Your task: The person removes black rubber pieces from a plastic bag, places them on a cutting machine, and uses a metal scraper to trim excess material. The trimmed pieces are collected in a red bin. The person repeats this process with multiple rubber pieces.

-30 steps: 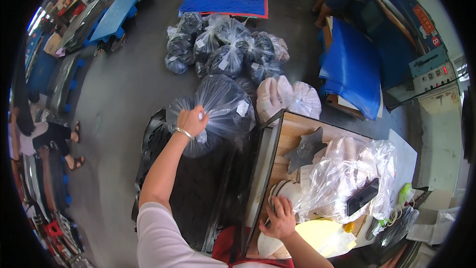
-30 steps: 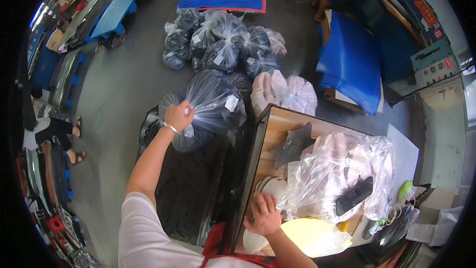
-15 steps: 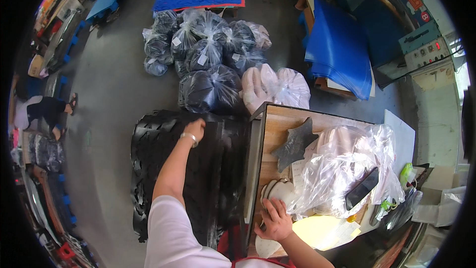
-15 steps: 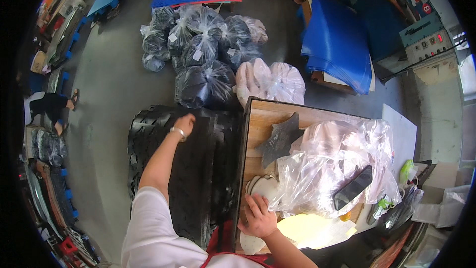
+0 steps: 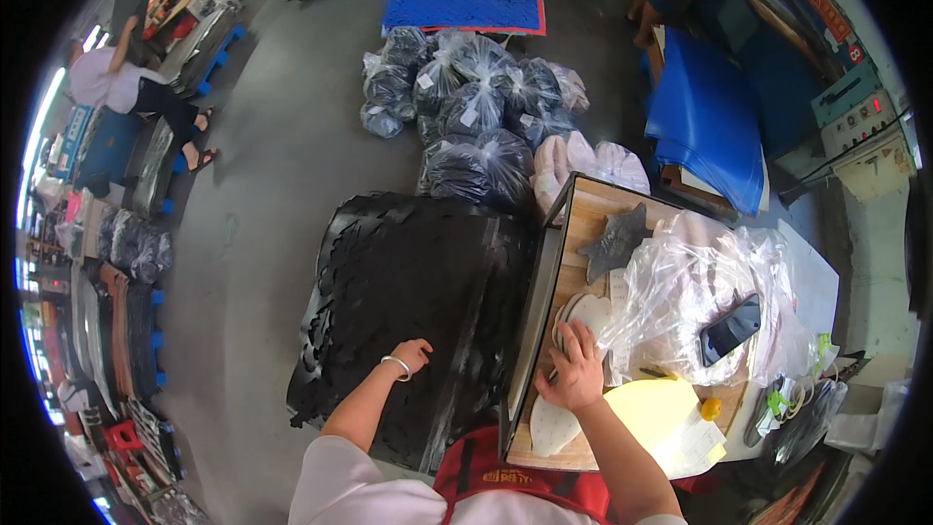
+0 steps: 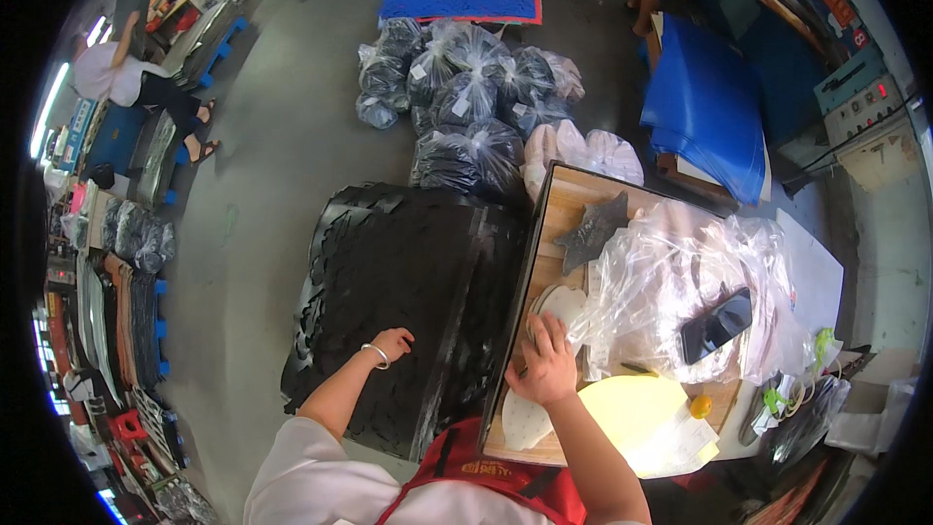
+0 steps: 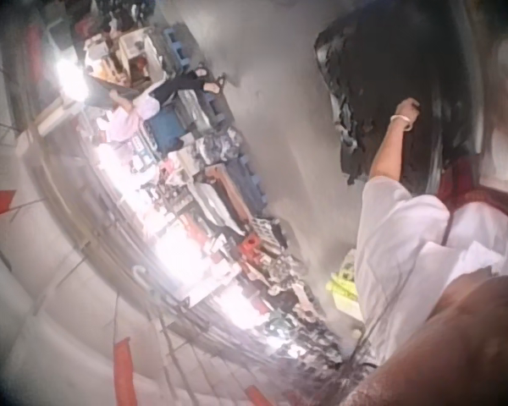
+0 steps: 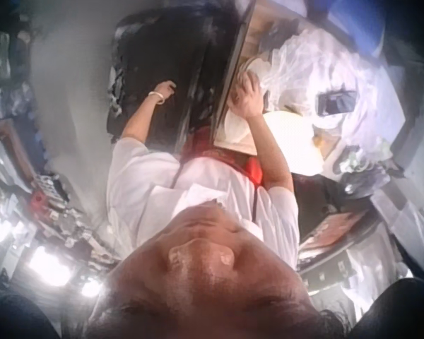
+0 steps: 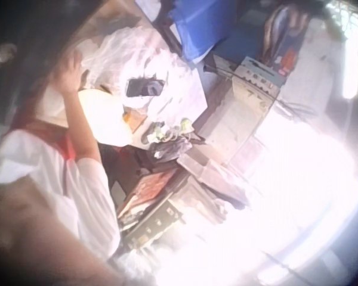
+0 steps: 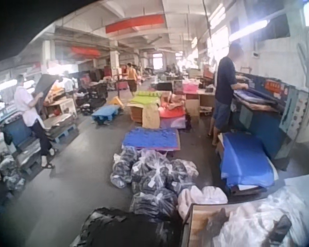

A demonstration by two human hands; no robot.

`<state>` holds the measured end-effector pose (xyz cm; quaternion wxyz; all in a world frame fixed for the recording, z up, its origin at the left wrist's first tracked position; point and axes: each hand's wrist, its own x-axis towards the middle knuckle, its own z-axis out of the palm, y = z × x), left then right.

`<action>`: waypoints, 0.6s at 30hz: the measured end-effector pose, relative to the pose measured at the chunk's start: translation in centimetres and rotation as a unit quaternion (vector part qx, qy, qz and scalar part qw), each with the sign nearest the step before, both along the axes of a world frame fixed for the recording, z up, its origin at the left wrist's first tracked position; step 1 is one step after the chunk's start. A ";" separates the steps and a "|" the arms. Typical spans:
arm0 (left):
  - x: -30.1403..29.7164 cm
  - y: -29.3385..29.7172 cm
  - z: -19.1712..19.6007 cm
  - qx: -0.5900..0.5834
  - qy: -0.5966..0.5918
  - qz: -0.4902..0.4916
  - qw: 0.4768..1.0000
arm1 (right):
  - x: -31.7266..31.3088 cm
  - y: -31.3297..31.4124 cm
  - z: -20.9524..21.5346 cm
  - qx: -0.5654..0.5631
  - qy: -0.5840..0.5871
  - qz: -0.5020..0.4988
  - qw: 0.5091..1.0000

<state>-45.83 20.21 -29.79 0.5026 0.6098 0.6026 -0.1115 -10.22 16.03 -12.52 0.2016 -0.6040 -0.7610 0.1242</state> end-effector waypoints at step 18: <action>-1.1 -9.9 6.7 -0.019 -0.097 0.120 0.988 | -0.1 9.3 1.9 0.036 0.021 0.049 0.998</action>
